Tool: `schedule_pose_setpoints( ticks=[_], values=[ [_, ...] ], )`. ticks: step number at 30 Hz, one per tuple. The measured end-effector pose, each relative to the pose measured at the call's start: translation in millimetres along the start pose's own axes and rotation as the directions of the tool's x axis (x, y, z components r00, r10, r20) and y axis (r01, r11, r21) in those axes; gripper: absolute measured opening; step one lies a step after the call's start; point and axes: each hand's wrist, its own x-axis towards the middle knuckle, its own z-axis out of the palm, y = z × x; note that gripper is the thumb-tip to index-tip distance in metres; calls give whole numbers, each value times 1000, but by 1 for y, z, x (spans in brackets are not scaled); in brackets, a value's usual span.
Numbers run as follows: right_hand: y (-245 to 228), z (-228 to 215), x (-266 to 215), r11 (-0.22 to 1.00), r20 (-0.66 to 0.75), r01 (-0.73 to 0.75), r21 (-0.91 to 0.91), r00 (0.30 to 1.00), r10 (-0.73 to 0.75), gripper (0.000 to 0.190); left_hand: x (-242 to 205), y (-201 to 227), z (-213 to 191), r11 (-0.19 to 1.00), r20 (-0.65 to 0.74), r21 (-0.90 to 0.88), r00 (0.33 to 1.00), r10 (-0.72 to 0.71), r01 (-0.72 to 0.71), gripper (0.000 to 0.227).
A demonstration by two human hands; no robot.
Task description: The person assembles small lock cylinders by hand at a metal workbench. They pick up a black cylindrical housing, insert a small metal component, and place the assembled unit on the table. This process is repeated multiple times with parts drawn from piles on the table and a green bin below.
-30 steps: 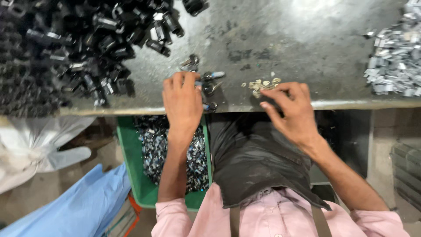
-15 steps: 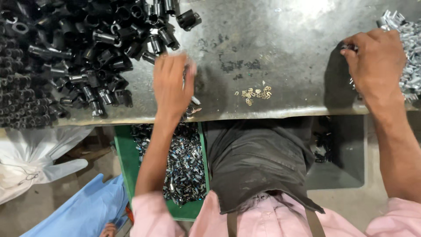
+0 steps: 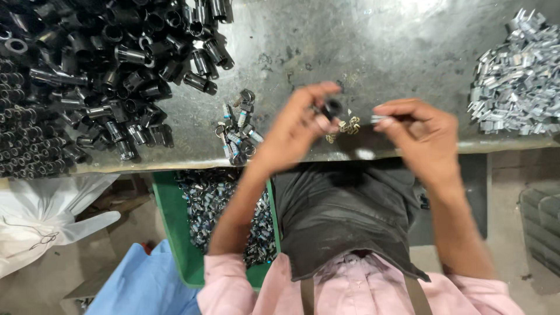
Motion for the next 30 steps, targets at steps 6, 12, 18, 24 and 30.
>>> schedule_pose_setpoints(
  ticks=[6,12,18,24,30],
  values=[
    [-15,35,-13,988,-12,97,124,995,-96,15,-19,16,43,871,-167,473,958,235,-131,38],
    [-35,41,-26,806,66,324,-496,939,-337,16,-21,21,50,794,-128,582,945,300,-173,45],
    [-23,26,-24,455,385,710,-538,687,-616,33,-38,21,34,921,24,345,983,184,-181,43],
    [-10,27,-42,668,382,604,-434,795,-472,42,-49,18,39,996,64,67,996,-55,51,35],
    [8,-59,8,469,-6,196,-861,919,-394,10,-9,-21,6,677,-138,723,933,333,-135,35]
  ],
)
